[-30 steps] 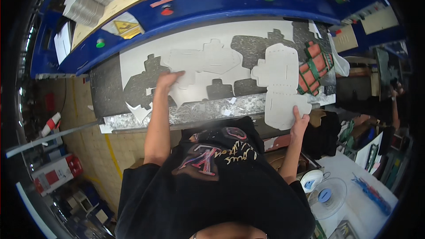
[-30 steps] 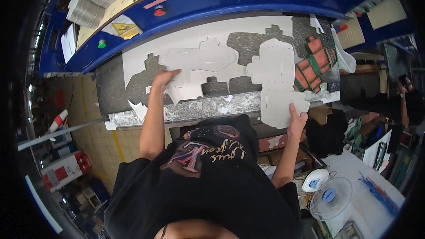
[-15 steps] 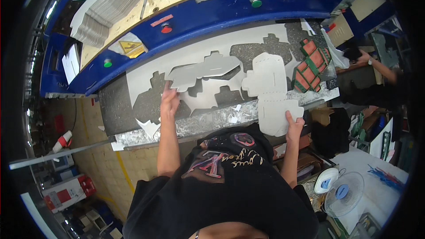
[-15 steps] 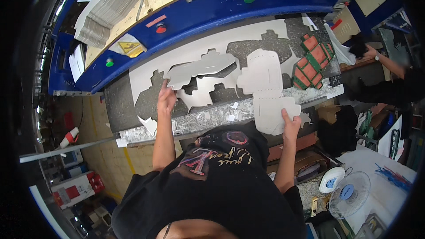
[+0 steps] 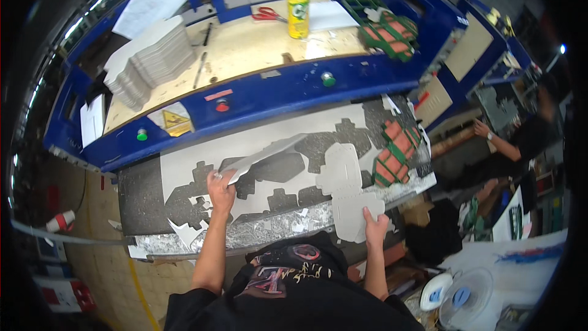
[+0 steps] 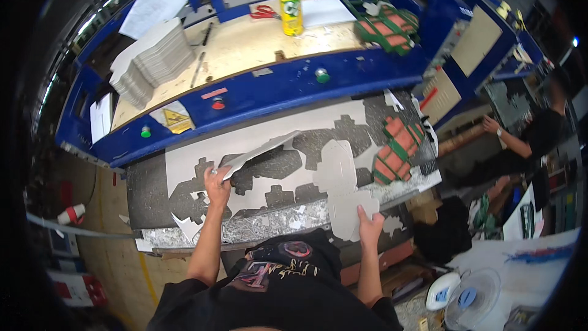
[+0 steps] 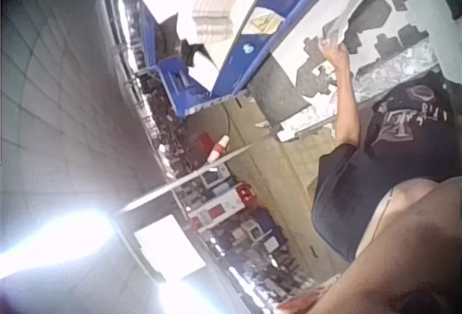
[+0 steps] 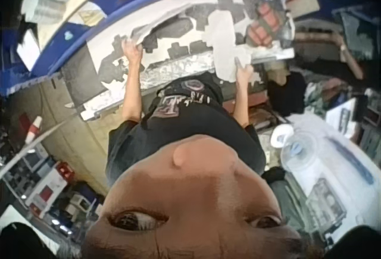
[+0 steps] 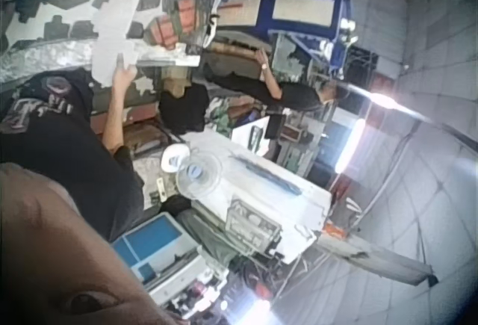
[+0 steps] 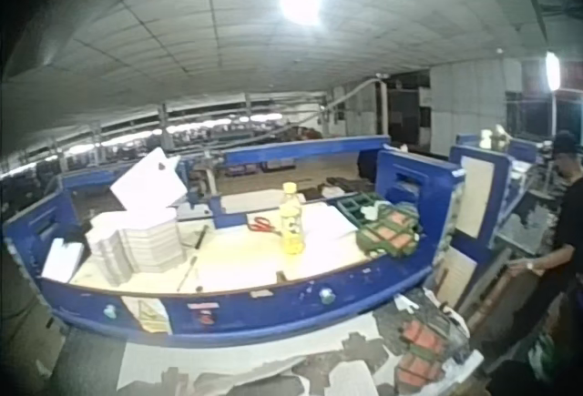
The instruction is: Using an industrial die-cutting press to cut components from white sheet material.
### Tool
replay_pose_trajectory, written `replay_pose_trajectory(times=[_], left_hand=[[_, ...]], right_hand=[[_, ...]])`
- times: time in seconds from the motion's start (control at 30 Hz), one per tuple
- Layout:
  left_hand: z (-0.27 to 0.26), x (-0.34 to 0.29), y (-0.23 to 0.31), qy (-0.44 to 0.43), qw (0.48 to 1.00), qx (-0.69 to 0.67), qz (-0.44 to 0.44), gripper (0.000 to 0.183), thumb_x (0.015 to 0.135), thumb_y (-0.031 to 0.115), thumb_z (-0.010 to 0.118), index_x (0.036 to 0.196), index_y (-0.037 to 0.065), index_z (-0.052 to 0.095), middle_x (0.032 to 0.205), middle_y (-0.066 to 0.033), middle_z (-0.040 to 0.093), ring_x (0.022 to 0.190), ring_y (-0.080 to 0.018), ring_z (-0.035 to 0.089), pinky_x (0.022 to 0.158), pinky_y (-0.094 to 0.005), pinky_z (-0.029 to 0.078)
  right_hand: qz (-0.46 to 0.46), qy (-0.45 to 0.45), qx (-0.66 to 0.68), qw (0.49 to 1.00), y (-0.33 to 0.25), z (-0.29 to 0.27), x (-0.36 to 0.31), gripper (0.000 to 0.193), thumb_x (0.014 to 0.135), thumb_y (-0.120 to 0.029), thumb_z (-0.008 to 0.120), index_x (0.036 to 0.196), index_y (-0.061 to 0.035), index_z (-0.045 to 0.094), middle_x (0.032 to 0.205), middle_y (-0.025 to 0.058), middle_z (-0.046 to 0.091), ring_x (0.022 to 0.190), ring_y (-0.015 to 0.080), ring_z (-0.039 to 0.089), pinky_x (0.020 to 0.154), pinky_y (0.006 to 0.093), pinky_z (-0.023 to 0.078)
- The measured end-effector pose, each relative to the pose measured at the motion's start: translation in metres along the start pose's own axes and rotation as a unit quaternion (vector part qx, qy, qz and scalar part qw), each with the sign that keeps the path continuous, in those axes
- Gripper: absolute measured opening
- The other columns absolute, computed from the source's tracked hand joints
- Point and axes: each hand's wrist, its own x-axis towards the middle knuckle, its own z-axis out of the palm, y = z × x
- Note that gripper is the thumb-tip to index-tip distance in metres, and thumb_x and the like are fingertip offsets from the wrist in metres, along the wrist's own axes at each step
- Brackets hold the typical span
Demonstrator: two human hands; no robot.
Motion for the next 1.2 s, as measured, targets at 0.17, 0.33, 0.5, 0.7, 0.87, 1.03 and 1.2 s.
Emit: replay_pose_trajectory(times=[0.17,0.33,0.5,0.7,0.87,1.03,1.2], left_hand=[[-0.060,0.083,0.086,0.027,0.992,-0.115,0.047,0.034,0.069,-0.006,0.065,0.098,0.008,0.072,0.096,-0.0093,0.074,0.083,-0.0308,0.070,0.071,-0.0395,0.054],[-0.056,0.066,0.202,0.010,0.963,-0.233,0.138,0.049,0.072,-0.008,0.059,0.120,0.004,0.069,0.124,-0.0222,0.066,0.114,-0.0385,0.066,0.097,-0.0494,0.054],[-0.067,0.024,0.250,-0.161,0.948,-0.243,0.130,0.062,0.090,0.026,0.066,0.145,0.002,0.049,0.149,-0.0281,0.046,0.137,-0.0424,0.047,0.112,-0.0536,0.039],[-0.073,0.030,0.212,-0.239,0.917,-0.287,0.137,0.067,0.087,0.030,0.072,0.143,0.000,0.049,0.152,-0.0278,0.043,0.138,-0.0433,0.046,0.112,-0.0488,0.041],[-0.093,0.052,0.138,0.095,0.987,-0.127,-0.041,0.086,0.062,0.029,0.093,0.135,0.007,0.055,0.136,-0.0271,0.054,0.134,-0.0474,0.044,0.111,-0.0531,0.036],[-0.102,0.046,0.064,-0.092,0.993,0.000,-0.077,0.081,0.056,0.032,0.097,0.124,0.008,0.060,0.122,-0.0171,0.065,0.118,-0.0353,0.058,0.100,-0.0467,0.046],[-0.053,-0.033,0.035,-0.130,0.955,-0.125,-0.238,0.051,0.063,0.031,0.096,0.095,0.006,0.065,0.088,-0.0100,0.070,0.082,-0.0263,0.068,0.075,-0.0374,0.054]], right_hand=[[-0.066,0.084,-0.087,0.990,-0.021,0.025,-0.011,0.031,0.091,-0.021,0.077,0.081,0.0080,0.069,0.076,0.0114,0.070,0.072,0.0133,0.062,0.067,0.0352,0.050],[-0.073,0.022,0.193,0.978,-0.046,0.082,-0.038,0.030,0.106,-0.023,0.055,0.107,0.0048,0.067,0.098,0.0064,0.070,0.084,0.0127,0.063,0.075,0.0307,0.052],[-0.045,-0.071,0.339,0.937,-0.051,0.095,-0.059,0.034,0.106,-0.026,0.054,0.124,0.0022,0.060,0.118,0.0117,0.066,0.107,0.0175,0.062,0.088,0.0355,0.053],[-0.050,-0.046,0.361,0.930,-0.037,0.130,-0.054,0.042,0.094,-0.016,0.072,0.128,0.0032,0.056,0.118,0.0136,0.068,0.105,0.0203,0.067,0.090,0.0393,0.056],[-0.288,-0.157,0.033,0.944,-0.116,0.107,-0.012,0.015,0.085,-0.010,0.079,0.090,0.0033,0.074,0.076,0.0094,0.073,0.072,0.0123,0.069,0.065,0.0291,0.053],[-0.432,-0.351,-0.007,0.831,-0.098,0.119,0.018,0.020,0.081,-0.013,0.083,0.092,0.0021,0.076,0.076,0.0130,0.074,0.064,0.0196,0.071,0.060,0.0305,0.053],[-0.408,-0.286,-0.092,0.862,-0.033,0.150,0.032,0.034,0.071,-0.022,0.091,0.095,-0.0027,0.076,0.088,0.0123,0.076,0.079,0.0249,0.074,0.073,0.0334,0.056]])
